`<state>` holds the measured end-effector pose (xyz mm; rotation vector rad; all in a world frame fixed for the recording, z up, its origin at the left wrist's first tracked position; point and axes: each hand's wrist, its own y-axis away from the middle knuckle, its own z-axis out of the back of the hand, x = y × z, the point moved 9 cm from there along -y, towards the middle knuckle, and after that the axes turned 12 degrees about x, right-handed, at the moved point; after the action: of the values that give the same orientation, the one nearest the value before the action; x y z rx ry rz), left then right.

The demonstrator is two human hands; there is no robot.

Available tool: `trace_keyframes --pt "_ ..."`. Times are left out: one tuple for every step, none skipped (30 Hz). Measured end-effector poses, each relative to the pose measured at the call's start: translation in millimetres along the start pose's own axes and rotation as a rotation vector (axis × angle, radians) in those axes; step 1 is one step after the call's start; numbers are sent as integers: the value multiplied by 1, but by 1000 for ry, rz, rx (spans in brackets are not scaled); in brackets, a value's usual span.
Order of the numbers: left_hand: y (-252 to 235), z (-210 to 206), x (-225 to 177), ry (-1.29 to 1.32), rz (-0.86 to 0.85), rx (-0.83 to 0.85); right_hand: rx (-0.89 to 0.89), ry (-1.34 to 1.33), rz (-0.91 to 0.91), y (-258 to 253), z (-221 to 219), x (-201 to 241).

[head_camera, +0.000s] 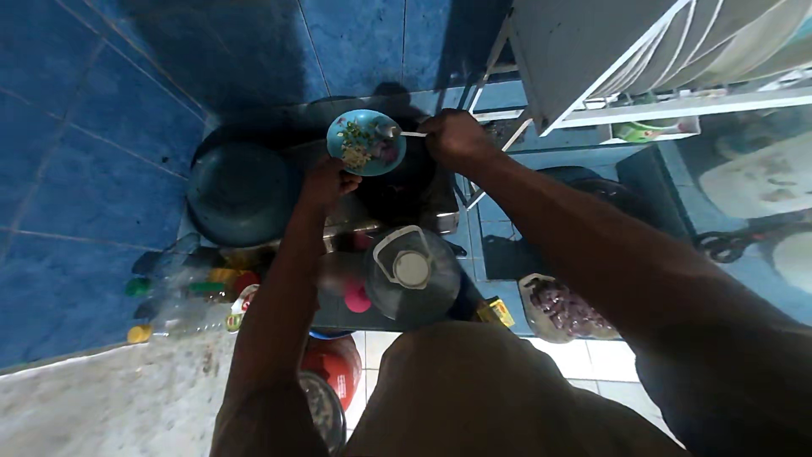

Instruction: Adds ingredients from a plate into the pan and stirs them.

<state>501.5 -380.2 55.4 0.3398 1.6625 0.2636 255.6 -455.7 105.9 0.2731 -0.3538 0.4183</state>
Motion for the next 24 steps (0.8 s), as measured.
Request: trace_keyframes --pt "-1 2 0 -12 7 -3 8 11 -21 -2 -2 -2" --pt "-2 4 0 -22 8 -5 12 12 -42 -3 -2 -4" --pt "-3 5 0 -32 9 -4 14 -3 -56 -3 -2 -4" --pt "-4 7 0 -42 12 -5 10 -23 -59 -3 -1 -4" --pt "-6 8 1 -50 13 -9 2 -47 -57 -4 -1 -2" --pt "-7 8 2 -59 17 -13 -1 -62 -54 -4 -1 1" --pt "-7 8 2 -67 25 -11 2 -67 -51 -5 -2 5" --pt "-8 7 2 -70 29 -10 10 -54 -45 -6 -4 9" --pt "-8 6 3 -77 30 -4 21 -43 -43 -8 -6 11" --pt "-9 5 2 -83 27 2 33 -34 -48 -10 -9 12" --pt "-10 5 2 -89 22 8 37 -34 -53 -11 -12 11" --pt "-10 5 3 -91 18 16 41 -40 -66 -11 -14 10" --pt "-11 6 5 -88 18 19 45 -47 -80 -11 -15 9" --pt "-11 8 6 -86 21 19 48 -47 -96 -10 -16 7" --pt "-10 9 7 -85 24 10 57 -51 -117 -8 -17 4" --pt "-9 10 7 -86 27 1 64 -67 -139 -6 -16 1" --pt "-7 11 7 -84 35 -2 65 -78 -154 -4 -16 -1" --pt "-6 12 7 -82 40 -8 61 -78 -161 -2 -15 -3" --pt "-5 13 6 -80 45 -14 56 -72 -155 -1 -14 -4" --pt "-4 15 7 -77 51 -24 41 -71 -142 0 -13 -4" --pt "-4 16 7 -74 57 -29 29 -79 -130 0 -12 -4" --pt "-5 17 8 -70 60 -32 17 -92 -116 1 -12 -3" --pt "-6 17 8 -66 57 -34 13 -107 -103 2 -12 -2" --pt "-8 18 8 -67 55 -32 23 -110 -96 3 -13 -1"
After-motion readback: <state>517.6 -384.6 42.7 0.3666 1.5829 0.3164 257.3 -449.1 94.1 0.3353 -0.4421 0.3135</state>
